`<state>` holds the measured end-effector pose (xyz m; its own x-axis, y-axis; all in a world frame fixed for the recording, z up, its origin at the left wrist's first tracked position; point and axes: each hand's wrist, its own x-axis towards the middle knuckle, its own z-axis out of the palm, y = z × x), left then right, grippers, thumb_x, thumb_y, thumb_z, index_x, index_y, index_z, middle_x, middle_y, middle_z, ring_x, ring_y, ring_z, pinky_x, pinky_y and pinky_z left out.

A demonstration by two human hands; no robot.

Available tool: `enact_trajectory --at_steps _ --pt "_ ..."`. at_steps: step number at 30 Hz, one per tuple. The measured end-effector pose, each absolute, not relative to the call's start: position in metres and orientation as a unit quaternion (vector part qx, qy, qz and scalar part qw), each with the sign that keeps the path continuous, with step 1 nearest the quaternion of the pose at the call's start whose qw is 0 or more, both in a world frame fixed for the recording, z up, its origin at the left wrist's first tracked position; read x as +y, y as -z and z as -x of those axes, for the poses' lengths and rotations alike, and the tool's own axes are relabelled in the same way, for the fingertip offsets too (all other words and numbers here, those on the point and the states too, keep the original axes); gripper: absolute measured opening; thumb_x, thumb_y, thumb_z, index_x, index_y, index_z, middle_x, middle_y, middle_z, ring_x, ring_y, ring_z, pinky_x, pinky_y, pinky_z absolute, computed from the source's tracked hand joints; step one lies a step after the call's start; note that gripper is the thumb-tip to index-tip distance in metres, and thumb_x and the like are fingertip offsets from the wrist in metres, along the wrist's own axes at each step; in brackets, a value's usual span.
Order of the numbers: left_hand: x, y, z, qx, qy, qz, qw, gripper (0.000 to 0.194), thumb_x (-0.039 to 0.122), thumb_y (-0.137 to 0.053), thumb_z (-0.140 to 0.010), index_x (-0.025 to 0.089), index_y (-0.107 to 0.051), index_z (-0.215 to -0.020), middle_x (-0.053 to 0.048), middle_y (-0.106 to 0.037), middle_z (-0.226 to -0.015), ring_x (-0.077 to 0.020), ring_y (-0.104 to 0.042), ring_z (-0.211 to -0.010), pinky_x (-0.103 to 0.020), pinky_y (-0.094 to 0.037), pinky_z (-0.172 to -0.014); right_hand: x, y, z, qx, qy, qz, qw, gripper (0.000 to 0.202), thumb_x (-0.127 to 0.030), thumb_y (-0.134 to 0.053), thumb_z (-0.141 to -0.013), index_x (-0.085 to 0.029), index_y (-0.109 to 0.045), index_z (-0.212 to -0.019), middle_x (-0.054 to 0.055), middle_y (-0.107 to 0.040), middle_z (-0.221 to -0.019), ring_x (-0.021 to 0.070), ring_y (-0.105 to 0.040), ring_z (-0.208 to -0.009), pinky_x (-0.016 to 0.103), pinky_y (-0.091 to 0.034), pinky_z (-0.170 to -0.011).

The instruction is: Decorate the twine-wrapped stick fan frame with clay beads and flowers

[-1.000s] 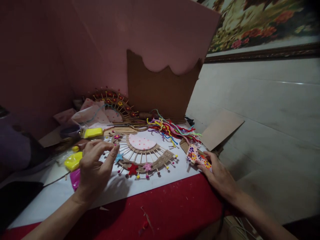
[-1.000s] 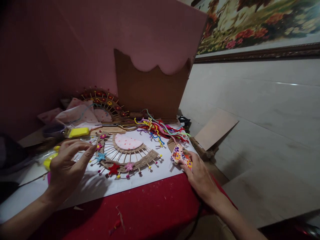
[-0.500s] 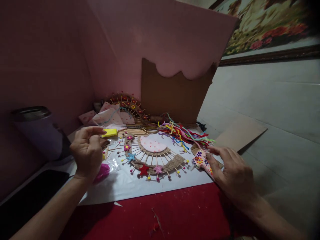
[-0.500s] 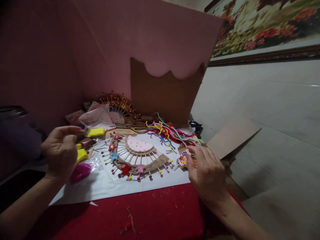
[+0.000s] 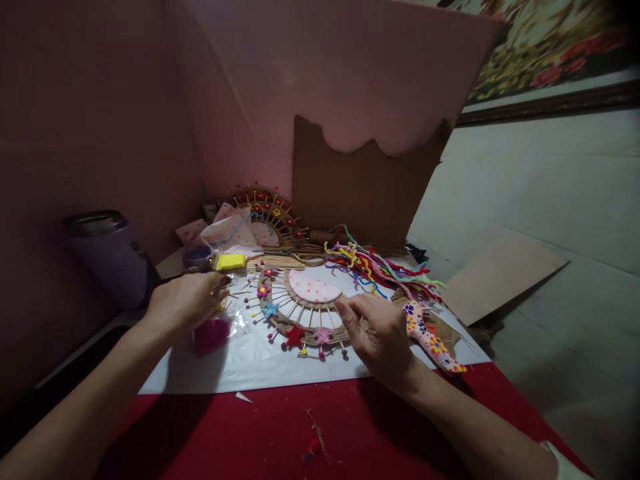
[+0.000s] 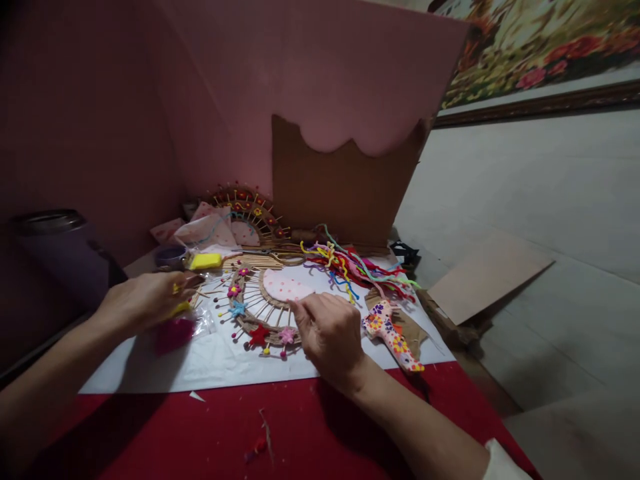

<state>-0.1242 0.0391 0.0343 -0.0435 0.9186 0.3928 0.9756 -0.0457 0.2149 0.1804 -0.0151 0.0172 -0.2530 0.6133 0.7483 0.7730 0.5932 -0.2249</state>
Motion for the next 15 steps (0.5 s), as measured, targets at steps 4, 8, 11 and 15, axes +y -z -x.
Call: enact_trajectory --at_steps 4,8,11,15 --pt "0.029 -0.026 0.117 -0.699 0.026 0.706 0.109 0.033 0.046 -0.052 -0.076 0.02 -0.071 -0.085 -0.015 -0.064 -0.083 -0.0275 -0.062 -0.059 -0.034 -0.038 -0.048 -0.003 -0.005 -0.193 -0.772 0.086 0.461 0.429 0.031 -0.03 -0.046 -0.091 -0.018 -0.055 -0.064 0.002 -0.057 -0.057 0.0134 -0.051 -0.054 0.025 -0.034 -0.057" --pt "0.027 -0.022 0.113 -0.701 0.024 0.703 0.118 0.034 0.044 -0.047 -0.079 0.022 -0.07 -0.09 -0.015 -0.061 -0.089 -0.0287 -0.063 -0.06 -0.036 -0.04 -0.049 -0.002 0.001 -0.197 -0.779 0.093 0.457 0.418 0.03 -0.029 -0.047 -0.091 -0.018 -0.058 -0.066 0.003 -0.059 -0.059 0.0141 -0.054 -0.057 0.026 -0.035 -0.059" --pt "0.028 -0.021 0.114 -0.712 0.062 0.689 0.119 0.033 0.036 -0.048 -0.078 0.022 -0.065 -0.103 -0.018 -0.061 -0.092 -0.0298 -0.063 -0.06 -0.037 -0.041 -0.049 -0.003 0.002 -0.197 -0.783 0.093 0.454 0.416 0.029 -0.028 -0.047 -0.091 -0.017 -0.058 -0.067 0.004 -0.06 -0.06 0.0145 -0.055 -0.059 0.026 -0.036 -0.061" --pt "0.024 -0.027 0.117 -0.72 0.132 0.671 0.115 0.018 0.021 -0.051 -0.073 0.02 -0.063 -0.087 -0.014 -0.064 -0.08 -0.0267 -0.062 -0.057 -0.037 -0.042 -0.053 -0.005 0.0 -0.196 -0.787 0.085 0.442 0.422 0.026 -0.026 -0.047 -0.09 -0.017 -0.058 -0.068 0.004 -0.06 -0.061 0.0144 -0.055 -0.06 0.026 -0.037 -0.062"
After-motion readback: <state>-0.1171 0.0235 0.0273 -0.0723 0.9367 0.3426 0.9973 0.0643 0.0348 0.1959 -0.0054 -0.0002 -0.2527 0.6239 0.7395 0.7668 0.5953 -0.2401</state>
